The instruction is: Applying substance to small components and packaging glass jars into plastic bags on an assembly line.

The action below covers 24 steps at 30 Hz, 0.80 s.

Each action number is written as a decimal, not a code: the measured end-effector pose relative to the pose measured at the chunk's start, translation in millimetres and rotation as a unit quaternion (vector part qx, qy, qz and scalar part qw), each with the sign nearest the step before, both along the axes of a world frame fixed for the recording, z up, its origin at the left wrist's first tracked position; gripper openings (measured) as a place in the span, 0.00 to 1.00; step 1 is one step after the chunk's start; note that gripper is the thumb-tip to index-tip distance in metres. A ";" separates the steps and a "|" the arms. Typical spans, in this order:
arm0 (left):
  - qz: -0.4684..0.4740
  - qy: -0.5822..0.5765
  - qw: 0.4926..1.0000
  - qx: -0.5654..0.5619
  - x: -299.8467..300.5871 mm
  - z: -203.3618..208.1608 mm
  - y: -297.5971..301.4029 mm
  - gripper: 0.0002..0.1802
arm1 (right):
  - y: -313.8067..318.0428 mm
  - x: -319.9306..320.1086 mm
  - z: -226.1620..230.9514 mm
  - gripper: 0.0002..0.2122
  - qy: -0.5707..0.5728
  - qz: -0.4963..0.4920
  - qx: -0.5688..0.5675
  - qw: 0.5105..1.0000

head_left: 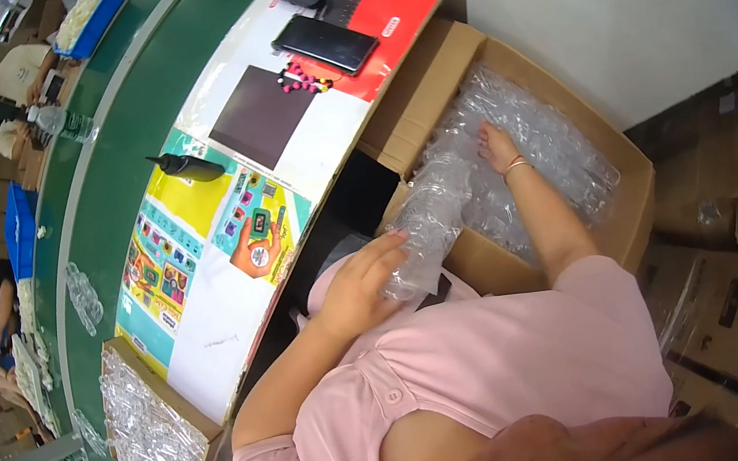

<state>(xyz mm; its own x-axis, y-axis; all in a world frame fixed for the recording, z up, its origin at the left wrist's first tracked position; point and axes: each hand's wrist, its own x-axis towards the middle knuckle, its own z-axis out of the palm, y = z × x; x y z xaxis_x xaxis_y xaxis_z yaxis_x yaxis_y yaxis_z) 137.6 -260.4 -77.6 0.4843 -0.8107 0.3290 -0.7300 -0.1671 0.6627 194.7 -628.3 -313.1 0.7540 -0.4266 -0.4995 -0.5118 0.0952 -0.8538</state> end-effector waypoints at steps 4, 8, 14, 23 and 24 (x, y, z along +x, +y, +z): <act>0.041 0.064 0.997 -0.018 8.6 8.2 5.5 0.33 | 3.9 26.7 -74.9 0.28 -0.092 -0.154 0.099 0.979; 0.095 0.070 0.993 -0.001 3.0 -3.1 28.8 0.33 | 26.1 29.6 -69.6 0.29 -0.115 -0.195 0.200 0.953; 0.139 0.190 0.967 -0.101 -14.2 54.5 51.8 0.34 | -1.5 -25.7 -51.2 0.10 -0.118 -0.067 0.239 0.961; 0.290 0.061 0.752 -0.589 -39.1 198.0 177.7 0.51 | 180.4 -67.1 250.9 0.26 -0.285 0.305 0.141 0.898; 0.307 0.002 0.741 -0.597 -36.6 211.6 203.3 0.50 | 209.6 -65.1 268.2 0.31 -0.274 0.342 0.195 0.878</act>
<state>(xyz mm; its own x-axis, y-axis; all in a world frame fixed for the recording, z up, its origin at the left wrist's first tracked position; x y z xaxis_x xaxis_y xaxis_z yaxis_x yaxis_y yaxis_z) 101.0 -57.1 133.9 0.6442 0.4300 0.6326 -0.7571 0.2405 0.6075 129.6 -418.7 -44.9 0.9400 0.3411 0.0113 -0.0849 0.2656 -0.9603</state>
